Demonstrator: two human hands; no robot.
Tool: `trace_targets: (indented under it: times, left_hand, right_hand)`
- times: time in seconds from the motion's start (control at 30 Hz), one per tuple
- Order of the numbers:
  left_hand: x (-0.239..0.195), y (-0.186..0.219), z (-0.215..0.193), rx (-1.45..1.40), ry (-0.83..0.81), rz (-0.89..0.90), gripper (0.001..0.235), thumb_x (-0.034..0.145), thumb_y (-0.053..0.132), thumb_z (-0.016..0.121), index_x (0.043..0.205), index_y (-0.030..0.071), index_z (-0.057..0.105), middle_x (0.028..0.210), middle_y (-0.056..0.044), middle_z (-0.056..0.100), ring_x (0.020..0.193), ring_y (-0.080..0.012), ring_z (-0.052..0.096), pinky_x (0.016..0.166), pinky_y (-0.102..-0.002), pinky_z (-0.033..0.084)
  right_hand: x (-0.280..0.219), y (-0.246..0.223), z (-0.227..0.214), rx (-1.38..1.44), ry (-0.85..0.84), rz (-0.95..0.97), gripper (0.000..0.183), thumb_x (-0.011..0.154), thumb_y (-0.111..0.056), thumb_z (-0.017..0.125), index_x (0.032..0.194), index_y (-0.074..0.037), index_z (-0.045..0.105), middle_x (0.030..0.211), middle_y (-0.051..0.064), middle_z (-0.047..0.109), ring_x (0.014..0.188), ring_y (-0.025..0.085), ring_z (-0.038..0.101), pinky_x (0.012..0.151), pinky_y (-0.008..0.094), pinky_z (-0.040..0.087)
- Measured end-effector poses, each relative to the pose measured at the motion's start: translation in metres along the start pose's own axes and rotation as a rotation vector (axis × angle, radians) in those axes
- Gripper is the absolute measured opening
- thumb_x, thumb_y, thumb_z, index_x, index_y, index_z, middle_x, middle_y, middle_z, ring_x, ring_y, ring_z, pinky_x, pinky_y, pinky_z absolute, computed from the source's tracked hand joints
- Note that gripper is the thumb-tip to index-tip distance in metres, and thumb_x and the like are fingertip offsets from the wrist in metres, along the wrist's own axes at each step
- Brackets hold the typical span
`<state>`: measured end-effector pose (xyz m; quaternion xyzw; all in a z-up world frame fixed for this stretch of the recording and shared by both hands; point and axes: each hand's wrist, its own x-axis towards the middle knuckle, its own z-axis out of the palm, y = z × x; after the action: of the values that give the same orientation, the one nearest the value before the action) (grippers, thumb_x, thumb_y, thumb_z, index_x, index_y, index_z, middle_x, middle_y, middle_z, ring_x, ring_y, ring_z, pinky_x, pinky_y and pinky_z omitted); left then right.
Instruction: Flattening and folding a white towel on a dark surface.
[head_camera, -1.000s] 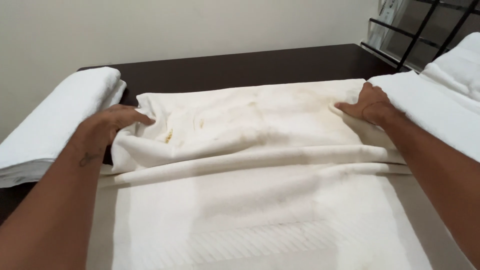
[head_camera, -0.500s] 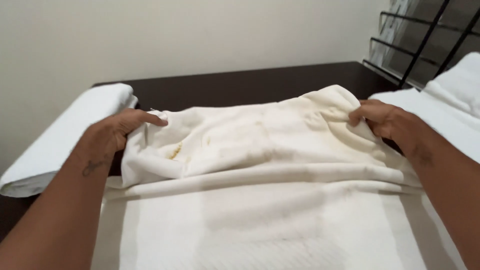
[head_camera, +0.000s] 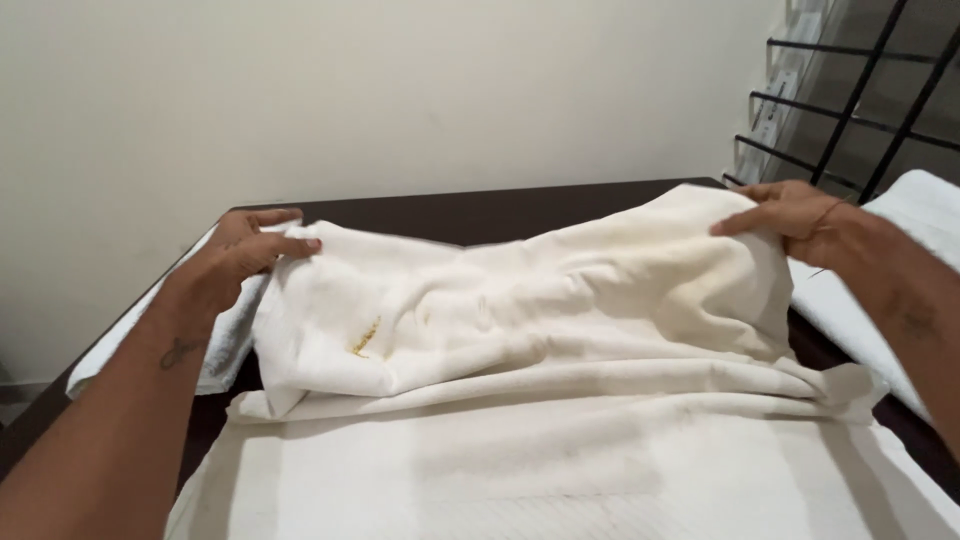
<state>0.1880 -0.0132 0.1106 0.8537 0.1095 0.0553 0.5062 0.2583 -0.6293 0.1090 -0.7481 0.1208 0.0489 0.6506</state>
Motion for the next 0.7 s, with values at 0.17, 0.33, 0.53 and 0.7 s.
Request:
trace_targets:
  times: [0.17,0.33,0.53,0.7]
  left_hand:
    - [0.021,-0.025,-0.017,-0.31,-0.017,0.359,0.072,0.072,0.013,0.078,0.14,-0.002,0.061,0.124,-0.026,0.072,0.116,-0.0323,0.068,0.104,-0.041,0.052]
    - [0.016,-0.025,-0.004,-0.374,0.005,0.285,0.065,0.079,0.025,0.069,0.137,-0.005,0.068,0.13,-0.025,0.067,0.112,-0.0355,0.065,0.102,-0.048,0.05]
    - [-0.02,-0.012,-0.003,0.19,-0.239,-0.007,0.087,0.072,0.057,0.079,0.144,0.011,0.06,0.138,-0.024,0.061,0.131,-0.0432,0.056,0.113,-0.056,0.043]
    - [-0.045,-0.009,-0.009,0.777,-0.55,-0.204,0.106,0.061,0.065,0.085,0.152,0.019,0.054,0.156,-0.014,0.049,0.153,-0.0354,0.033,0.124,-0.063,0.023]
  right_hand:
    - [0.003,0.0,-0.042,-0.371,0.156,-0.117,0.098,0.063,0.004,0.088,0.15,-0.005,0.044,0.141,0.023,0.061,0.127,0.037,0.062,0.112,0.046,0.049]
    - [-0.014,0.013,-0.058,-0.379,0.011,0.176,0.087,0.06,0.007,0.085,0.14,0.004,0.051,0.136,0.027,0.066,0.122,0.038,0.068,0.109,0.047,0.055]
    - [-0.035,0.014,-0.049,-0.545,0.004,0.219,0.089,0.054,0.007,0.09,0.137,0.002,0.058,0.129,0.025,0.071,0.12,0.039,0.071,0.108,0.047,0.057]
    - [-0.045,0.029,-0.062,-0.756,-0.163,0.25,0.09,0.054,-0.006,0.1,0.134,-0.004,0.059,0.125,0.023,0.074,0.116,0.04,0.072,0.105,0.049,0.062]
